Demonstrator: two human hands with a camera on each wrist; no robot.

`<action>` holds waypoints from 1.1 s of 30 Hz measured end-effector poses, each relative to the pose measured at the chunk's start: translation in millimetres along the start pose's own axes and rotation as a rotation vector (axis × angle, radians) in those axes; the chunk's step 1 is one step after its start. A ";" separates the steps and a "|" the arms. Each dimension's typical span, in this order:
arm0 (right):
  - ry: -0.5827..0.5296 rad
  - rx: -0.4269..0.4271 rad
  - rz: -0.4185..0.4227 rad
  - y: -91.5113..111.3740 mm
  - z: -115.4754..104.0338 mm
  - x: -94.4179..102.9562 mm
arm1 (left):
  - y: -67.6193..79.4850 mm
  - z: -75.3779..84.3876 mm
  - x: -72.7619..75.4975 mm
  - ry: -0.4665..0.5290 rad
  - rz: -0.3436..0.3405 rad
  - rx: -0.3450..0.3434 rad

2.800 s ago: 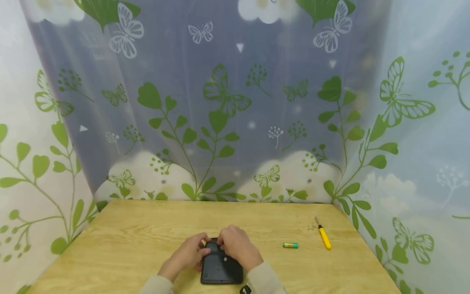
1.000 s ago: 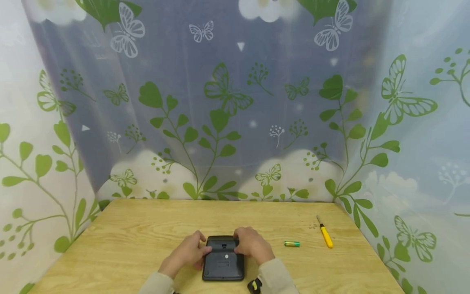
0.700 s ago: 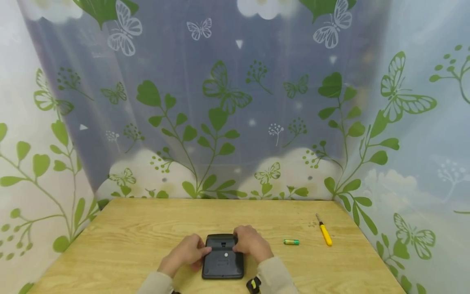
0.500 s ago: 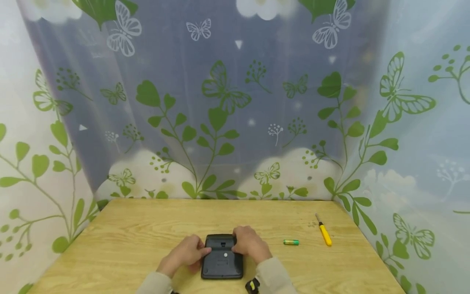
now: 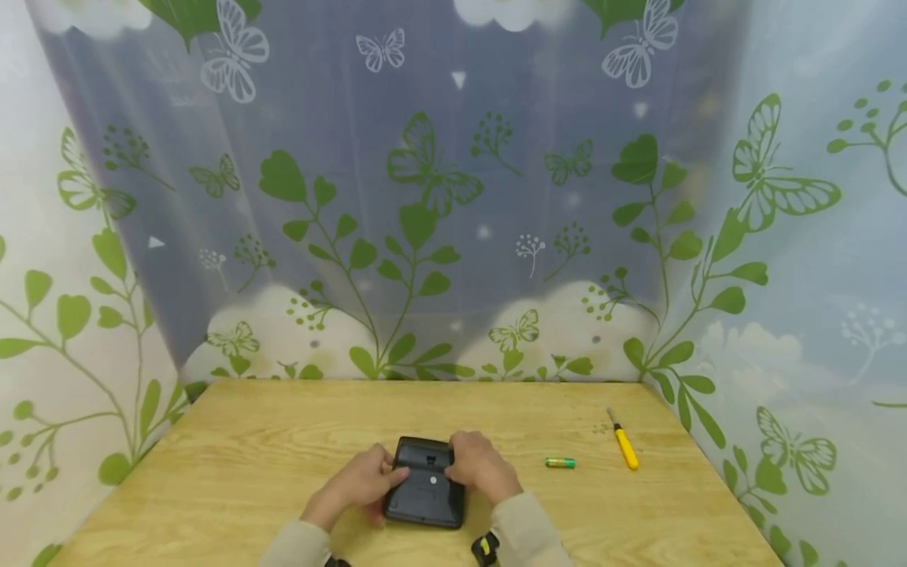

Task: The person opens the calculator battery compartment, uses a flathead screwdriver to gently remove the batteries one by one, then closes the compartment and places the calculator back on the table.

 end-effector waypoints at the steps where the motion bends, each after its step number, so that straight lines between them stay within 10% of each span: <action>1: -0.001 0.000 0.002 0.3 -0.1 0.4 | -0.2 -0.3 0.7 -0.002 0.003 0.007; 11: 0.005 -0.034 0.062 0.5 1.2 5.5 | 0.8 6.9 12.9 -0.050 0.111 0.018; 33: 0.007 -0.004 0.100 1.9 -3.0 7.8 | 1.0 15.0 15.7 0.071 0.103 0.029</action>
Point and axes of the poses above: each hand's wrist, its own y-axis away from the middle knuckle, its own x-axis out of the back of the hand, z = x × y, the point moved 8 cm from there along -y, towards the middle knuckle, and after that the axes turned 4 degrees about -y, right-handed, at the moved point
